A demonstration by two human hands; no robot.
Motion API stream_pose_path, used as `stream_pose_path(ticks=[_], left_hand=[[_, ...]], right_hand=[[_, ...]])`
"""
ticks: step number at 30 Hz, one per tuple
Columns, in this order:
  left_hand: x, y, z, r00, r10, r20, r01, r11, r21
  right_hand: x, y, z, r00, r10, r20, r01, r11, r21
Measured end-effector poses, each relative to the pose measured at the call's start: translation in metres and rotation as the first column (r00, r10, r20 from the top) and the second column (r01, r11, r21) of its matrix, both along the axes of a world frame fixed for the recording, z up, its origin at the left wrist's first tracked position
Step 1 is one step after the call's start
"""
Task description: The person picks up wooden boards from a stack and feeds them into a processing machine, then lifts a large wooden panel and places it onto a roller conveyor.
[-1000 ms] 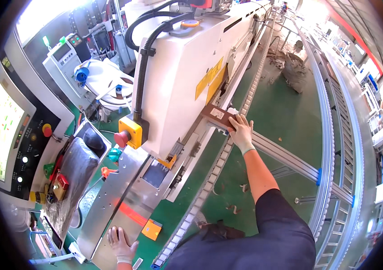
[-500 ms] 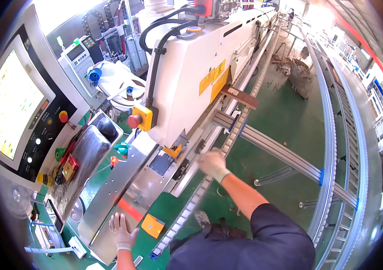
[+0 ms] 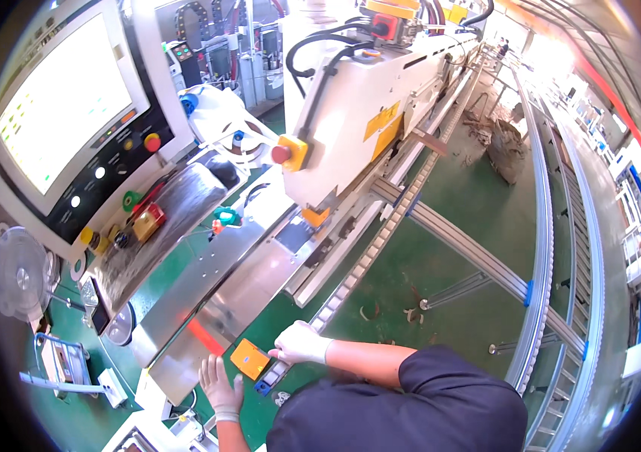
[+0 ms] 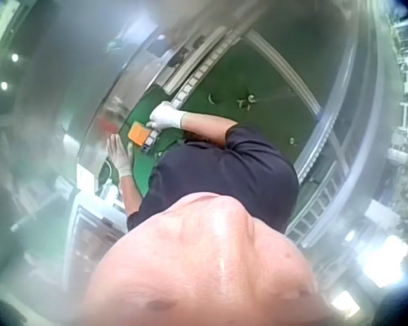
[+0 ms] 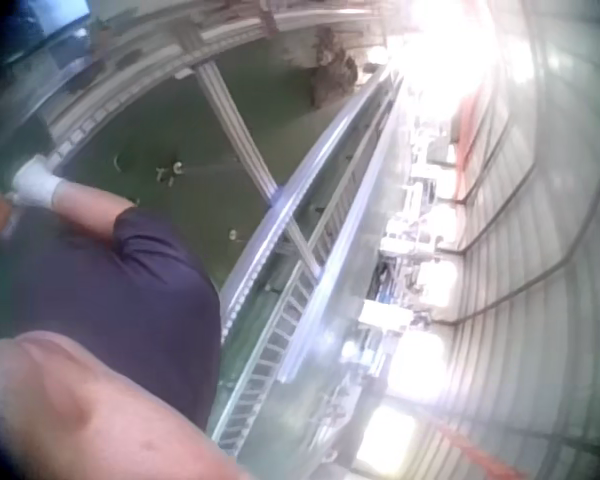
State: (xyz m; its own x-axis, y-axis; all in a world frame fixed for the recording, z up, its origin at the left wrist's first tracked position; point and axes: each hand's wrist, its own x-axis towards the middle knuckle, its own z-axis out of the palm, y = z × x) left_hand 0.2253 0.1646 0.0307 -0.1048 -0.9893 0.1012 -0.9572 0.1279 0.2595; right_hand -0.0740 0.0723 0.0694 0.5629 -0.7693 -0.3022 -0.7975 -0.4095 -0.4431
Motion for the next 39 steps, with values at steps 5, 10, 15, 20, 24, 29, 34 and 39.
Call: stream_pose_path(ticks=[5,10,15,20,24,29,34,39], left_hand=[[0.141,0.147,-0.062,0.870,0.455,-0.191,-0.471,0.881,-0.045],[0.239,0.281,-0.075,0.358,0.765,-0.536,-0.924,0.373,-0.085],[0.322,0.355,-0.052,-0.118,0.918,-0.380,-0.938,-0.229,-0.260],[0.364,0.440,-0.062,-0.624,0.403,-0.670,-0.653,-0.739,0.164],[0.417,0.492,-0.106,-0.566,0.129,-0.814,-0.804,-0.305,0.510],[0.432,0.468,-0.111,-0.574,0.157,-0.803,-0.780,-0.405,0.478],[0.426,0.481,-0.107,-0.588,0.257,-0.767,-0.801,-0.314,0.509],[0.417,0.506,-0.141,-0.546,0.046,-0.836,-0.838,-0.036,0.545]], right_hand=[[0.048,0.009,-0.004,1.000,0.010,0.021,-0.010,1.000,-0.028],[0.076,0.023,-0.009,0.996,-0.090,-0.019,0.088,0.992,-0.088],[0.063,0.047,-0.059,0.984,-0.145,0.106,0.171,0.939,-0.298],[0.088,0.048,-0.056,0.998,-0.065,0.003,0.061,0.927,-0.369],[0.095,0.046,-0.059,0.996,-0.086,0.014,0.086,0.925,-0.370],[0.106,0.053,-0.050,0.989,-0.148,-0.007,0.137,0.930,-0.341],[0.106,0.053,-0.055,0.980,-0.194,-0.049,0.168,0.932,-0.320],[0.113,0.060,-0.051,0.976,-0.218,-0.029,0.200,0.934,-0.295]])
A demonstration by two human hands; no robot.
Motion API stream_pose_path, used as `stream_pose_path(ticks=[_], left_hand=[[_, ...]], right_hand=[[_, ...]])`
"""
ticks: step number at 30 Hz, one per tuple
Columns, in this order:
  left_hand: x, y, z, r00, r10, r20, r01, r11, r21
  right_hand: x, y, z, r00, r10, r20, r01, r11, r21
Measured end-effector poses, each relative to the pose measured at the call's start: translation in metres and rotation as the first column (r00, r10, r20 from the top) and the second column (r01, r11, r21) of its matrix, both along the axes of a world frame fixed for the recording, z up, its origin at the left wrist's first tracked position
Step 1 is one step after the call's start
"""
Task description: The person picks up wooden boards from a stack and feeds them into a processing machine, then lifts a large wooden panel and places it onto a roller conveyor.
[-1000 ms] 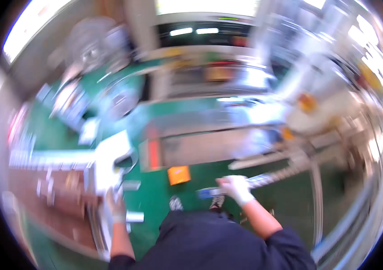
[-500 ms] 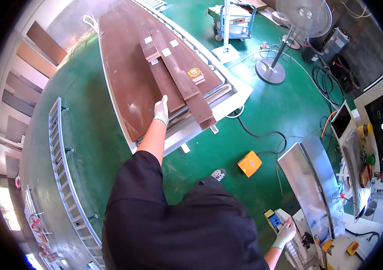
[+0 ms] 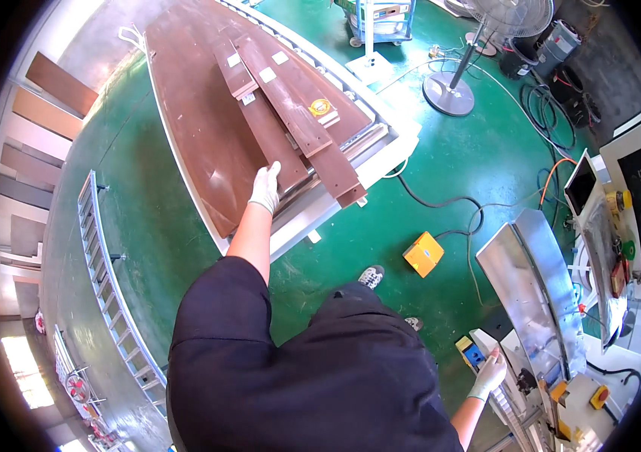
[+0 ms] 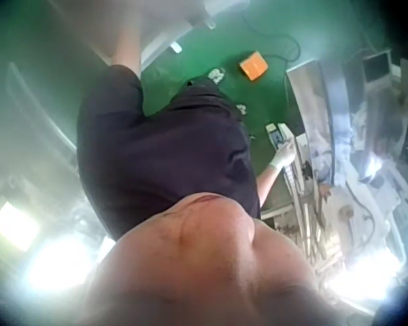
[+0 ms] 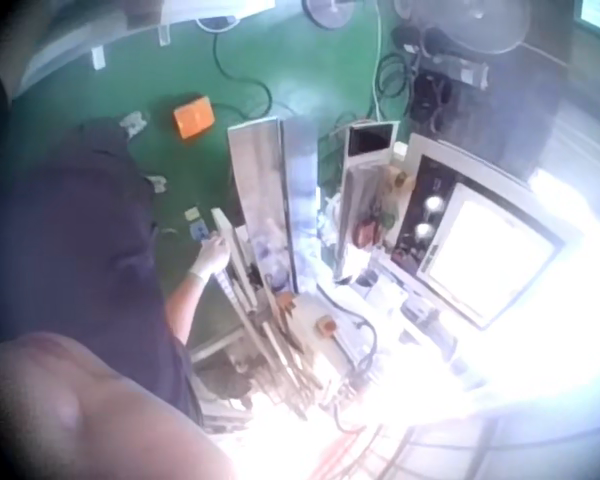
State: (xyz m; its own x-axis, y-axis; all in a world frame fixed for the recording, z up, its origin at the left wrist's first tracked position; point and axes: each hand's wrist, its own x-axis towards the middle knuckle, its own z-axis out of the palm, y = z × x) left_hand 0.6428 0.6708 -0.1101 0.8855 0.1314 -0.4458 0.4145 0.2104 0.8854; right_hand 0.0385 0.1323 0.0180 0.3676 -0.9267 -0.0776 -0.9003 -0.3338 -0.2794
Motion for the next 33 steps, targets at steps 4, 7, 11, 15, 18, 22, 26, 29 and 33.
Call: stream_pose_path(ticks=[4,7,11,15,18,22,26,29,33], left_hand=[[-0.058,-0.025,0.037,0.992,-0.021,-0.121,0.008,0.995,-0.103],[-0.098,-0.037,0.060,0.978,-0.152,-0.145,0.127,0.978,-0.167],[-0.110,-0.039,0.073,0.960,-0.238,-0.145,0.223,0.968,-0.115],[-0.061,-0.009,0.090,0.860,-0.337,-0.384,0.469,0.819,0.331],[0.041,0.050,0.091,0.979,-0.150,-0.139,0.181,0.951,0.249],[0.149,0.070,0.117,0.985,-0.043,0.169,0.063,0.991,-0.114],[0.191,0.031,0.080,0.947,-0.255,0.193,0.244,0.967,0.077],[0.200,0.065,0.033,0.750,-0.600,0.280,0.297,0.684,0.667],[0.139,0.017,0.133,0.805,-0.589,-0.065,0.079,-0.002,0.997]], right_hand=[[0.000,-0.001,-0.003,0.999,0.017,0.030,-0.016,0.999,-0.037],[0.005,0.002,0.003,0.999,0.020,0.031,-0.019,0.999,-0.042],[0.009,0.005,0.010,0.998,0.014,0.064,-0.013,1.000,-0.015],[0.003,0.002,0.001,0.999,-0.014,0.050,0.013,1.000,0.018],[0.003,0.004,-0.003,0.998,0.024,0.056,-0.023,1.000,-0.010],[0.002,-0.001,-0.010,0.985,-0.127,0.113,0.094,0.960,0.262],[0.037,0.001,0.033,0.938,-0.141,-0.316,0.199,0.967,0.157],[0.044,-0.011,0.042,0.993,-0.028,-0.115,0.033,0.998,0.045],[0.032,0.011,0.035,0.981,-0.097,-0.167,0.113,0.990,0.086]])
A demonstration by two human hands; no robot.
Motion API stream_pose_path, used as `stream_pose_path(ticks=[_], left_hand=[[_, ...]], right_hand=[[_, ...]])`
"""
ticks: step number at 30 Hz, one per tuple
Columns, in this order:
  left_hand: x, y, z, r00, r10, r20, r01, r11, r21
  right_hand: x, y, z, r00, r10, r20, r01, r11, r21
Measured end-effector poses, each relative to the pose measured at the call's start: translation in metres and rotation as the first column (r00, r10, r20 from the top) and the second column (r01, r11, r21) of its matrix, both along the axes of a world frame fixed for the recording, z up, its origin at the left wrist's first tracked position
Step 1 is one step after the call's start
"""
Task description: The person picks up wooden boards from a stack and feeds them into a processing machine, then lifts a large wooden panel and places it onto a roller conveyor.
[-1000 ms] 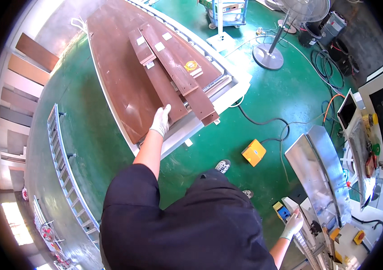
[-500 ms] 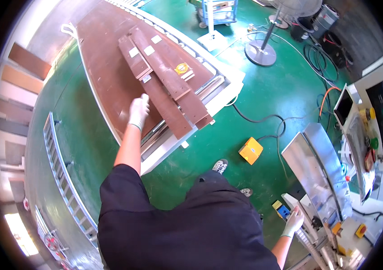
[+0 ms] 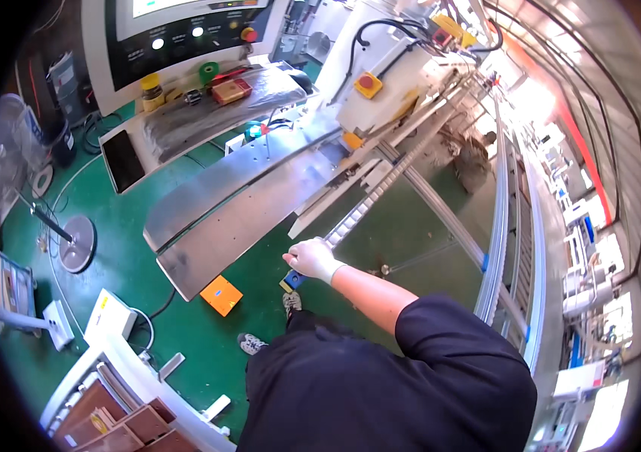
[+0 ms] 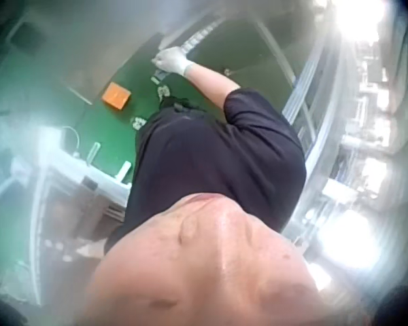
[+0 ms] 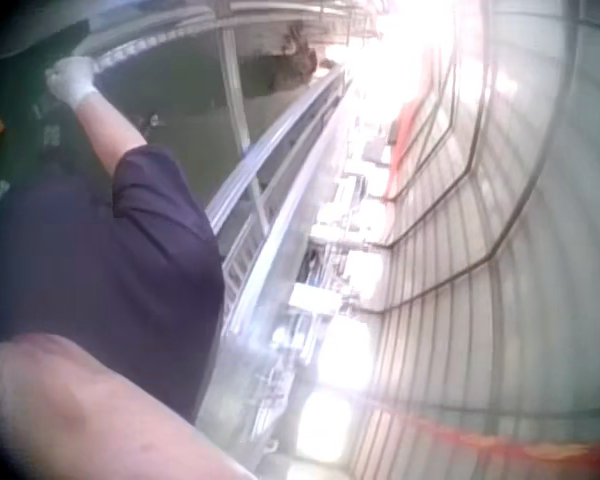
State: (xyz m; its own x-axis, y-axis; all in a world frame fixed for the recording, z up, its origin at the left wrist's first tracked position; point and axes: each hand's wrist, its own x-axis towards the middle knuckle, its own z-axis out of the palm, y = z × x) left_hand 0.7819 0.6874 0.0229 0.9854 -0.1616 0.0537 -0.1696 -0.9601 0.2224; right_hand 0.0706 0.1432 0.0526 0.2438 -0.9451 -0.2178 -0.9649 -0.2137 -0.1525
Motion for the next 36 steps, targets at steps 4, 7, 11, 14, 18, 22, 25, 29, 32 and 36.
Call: stream_pose_path(ticks=[4,7,11,14,18,22,25,29,32,36], left_hand=[[0.021,0.003,-0.003,0.999,0.028,0.023,-0.030,0.994,0.105],[0.048,0.076,-0.071,0.985,0.013,0.171,-0.030,0.995,0.094],[0.046,0.117,-0.096,0.883,-0.011,-0.470,-0.251,0.835,-0.491],[0.049,0.116,-0.086,0.276,-0.555,-0.785,-0.786,0.340,-0.516],[-0.004,0.077,-0.076,0.656,-0.331,-0.679,-0.752,-0.208,-0.625],[-0.087,0.012,-0.037,0.868,-0.069,-0.491,-0.496,-0.107,-0.862],[-0.128,-0.004,-0.046,0.936,-0.088,-0.341,-0.337,0.055,-0.940],[-0.248,-0.128,0.059,0.696,-0.527,-0.488,-0.571,0.007,-0.821],[-0.289,-0.216,0.056,0.481,-0.743,-0.466,-0.635,0.071,-0.769],[-0.356,-0.273,0.044,0.335,-0.846,-0.414,-0.486,0.221,-0.845]], right_hand=[[-0.007,0.013,0.011,0.999,-0.042,-0.011,0.042,0.998,0.054],[0.002,0.009,0.011,1.000,-0.021,0.020,0.020,0.999,0.048],[0.016,0.001,0.017,0.999,0.004,0.039,-0.006,0.999,0.040],[0.009,0.004,0.013,0.998,-0.015,0.063,0.012,0.998,0.057],[0.002,0.006,0.012,0.998,-0.014,0.061,0.011,0.999,0.050],[0.009,0.011,0.014,0.996,-0.012,0.093,0.006,0.998,0.064],[0.046,0.025,0.029,0.923,-0.059,0.381,-0.006,0.986,0.166],[0.124,0.045,0.024,0.718,0.318,0.619,-0.471,0.877,0.095],[0.146,0.076,0.038,0.561,0.271,0.782,-0.553,0.826,0.111],[0.185,0.105,0.054,0.413,0.215,0.885,-0.707,0.689,0.162]])
